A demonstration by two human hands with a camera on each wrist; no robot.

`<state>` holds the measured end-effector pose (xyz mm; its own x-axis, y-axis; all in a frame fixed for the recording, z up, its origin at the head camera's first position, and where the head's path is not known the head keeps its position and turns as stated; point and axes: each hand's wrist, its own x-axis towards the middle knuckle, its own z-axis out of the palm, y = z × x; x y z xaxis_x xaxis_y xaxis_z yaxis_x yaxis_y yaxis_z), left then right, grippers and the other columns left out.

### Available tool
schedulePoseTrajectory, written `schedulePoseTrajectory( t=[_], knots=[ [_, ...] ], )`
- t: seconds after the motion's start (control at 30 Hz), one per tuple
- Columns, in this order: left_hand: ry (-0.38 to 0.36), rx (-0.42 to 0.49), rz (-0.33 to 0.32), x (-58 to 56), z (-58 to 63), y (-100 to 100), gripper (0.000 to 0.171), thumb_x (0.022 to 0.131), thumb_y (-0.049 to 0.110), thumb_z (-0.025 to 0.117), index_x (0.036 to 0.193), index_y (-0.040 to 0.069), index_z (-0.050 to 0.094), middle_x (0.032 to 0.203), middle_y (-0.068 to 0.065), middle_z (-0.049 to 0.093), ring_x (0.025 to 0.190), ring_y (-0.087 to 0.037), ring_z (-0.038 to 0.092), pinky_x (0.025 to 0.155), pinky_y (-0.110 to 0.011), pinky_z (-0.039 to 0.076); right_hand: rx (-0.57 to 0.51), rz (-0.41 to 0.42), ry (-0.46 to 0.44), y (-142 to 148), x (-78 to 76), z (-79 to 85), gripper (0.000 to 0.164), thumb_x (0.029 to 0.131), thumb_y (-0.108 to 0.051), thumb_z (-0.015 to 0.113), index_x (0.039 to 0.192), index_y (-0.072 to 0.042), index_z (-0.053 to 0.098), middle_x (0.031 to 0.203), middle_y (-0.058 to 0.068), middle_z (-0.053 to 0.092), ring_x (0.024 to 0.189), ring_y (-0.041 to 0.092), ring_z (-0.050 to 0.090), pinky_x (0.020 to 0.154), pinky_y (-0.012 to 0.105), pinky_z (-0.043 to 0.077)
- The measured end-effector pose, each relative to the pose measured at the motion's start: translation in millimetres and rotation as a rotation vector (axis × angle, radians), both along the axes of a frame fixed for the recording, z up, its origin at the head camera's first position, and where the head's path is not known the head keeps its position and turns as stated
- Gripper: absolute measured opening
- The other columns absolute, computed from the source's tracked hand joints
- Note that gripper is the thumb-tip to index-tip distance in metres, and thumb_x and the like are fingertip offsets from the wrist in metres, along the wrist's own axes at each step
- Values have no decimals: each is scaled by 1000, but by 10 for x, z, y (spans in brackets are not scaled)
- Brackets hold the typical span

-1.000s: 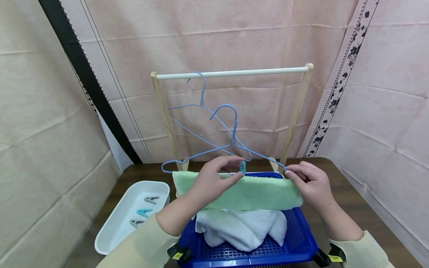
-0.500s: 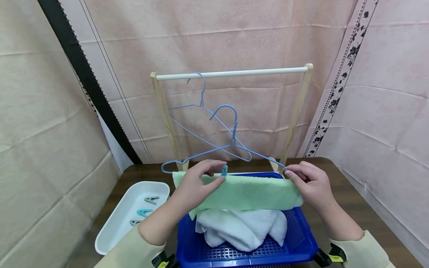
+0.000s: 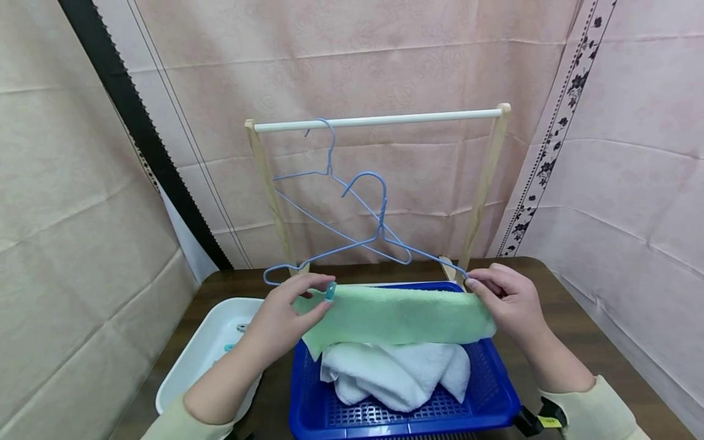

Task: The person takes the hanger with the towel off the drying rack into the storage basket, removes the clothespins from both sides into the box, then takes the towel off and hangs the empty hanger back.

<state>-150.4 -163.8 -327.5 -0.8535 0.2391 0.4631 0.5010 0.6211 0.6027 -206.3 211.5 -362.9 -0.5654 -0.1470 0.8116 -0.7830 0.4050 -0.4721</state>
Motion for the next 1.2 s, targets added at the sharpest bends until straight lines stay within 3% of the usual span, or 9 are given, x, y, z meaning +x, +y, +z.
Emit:
schedulePoseTrajectory(
  t=[0.27,0.53,0.77,1.03,1.2],
  knots=[
    [-51,-79,110,69,-131,-188,37,90,18,75,125,26,66,117,11,65,99,-13,61,74,-32,52,-8,29,11,-104,159,179,26,70,27,70,85,7,72,61,1,37,57,3,32,47,22,28],
    [-79,-121,177,158,-250,-351,38,89,19,76,125,26,66,116,10,64,98,-11,60,88,-43,52,-9,25,9,-112,185,198,25,70,27,70,84,7,71,61,1,37,57,3,33,47,22,28],
    [-100,-208,266,245,-369,-555,38,90,22,75,127,24,66,120,7,64,109,-17,61,89,-49,53,-4,23,22,-111,197,210,25,69,28,69,83,8,70,61,0,38,57,4,33,47,22,28],
    [-76,-268,295,308,-479,-824,39,88,19,76,125,19,66,121,3,65,110,-20,63,89,-46,54,-11,19,31,-101,196,206,25,69,27,69,83,7,70,61,-1,39,56,4,33,47,22,28],
    [-136,-358,319,322,-525,-969,37,88,21,76,123,17,68,119,-1,67,112,-24,63,92,-49,52,-12,21,26,-103,197,201,25,70,26,69,84,6,71,61,0,38,57,4,33,47,22,28]
  ],
)
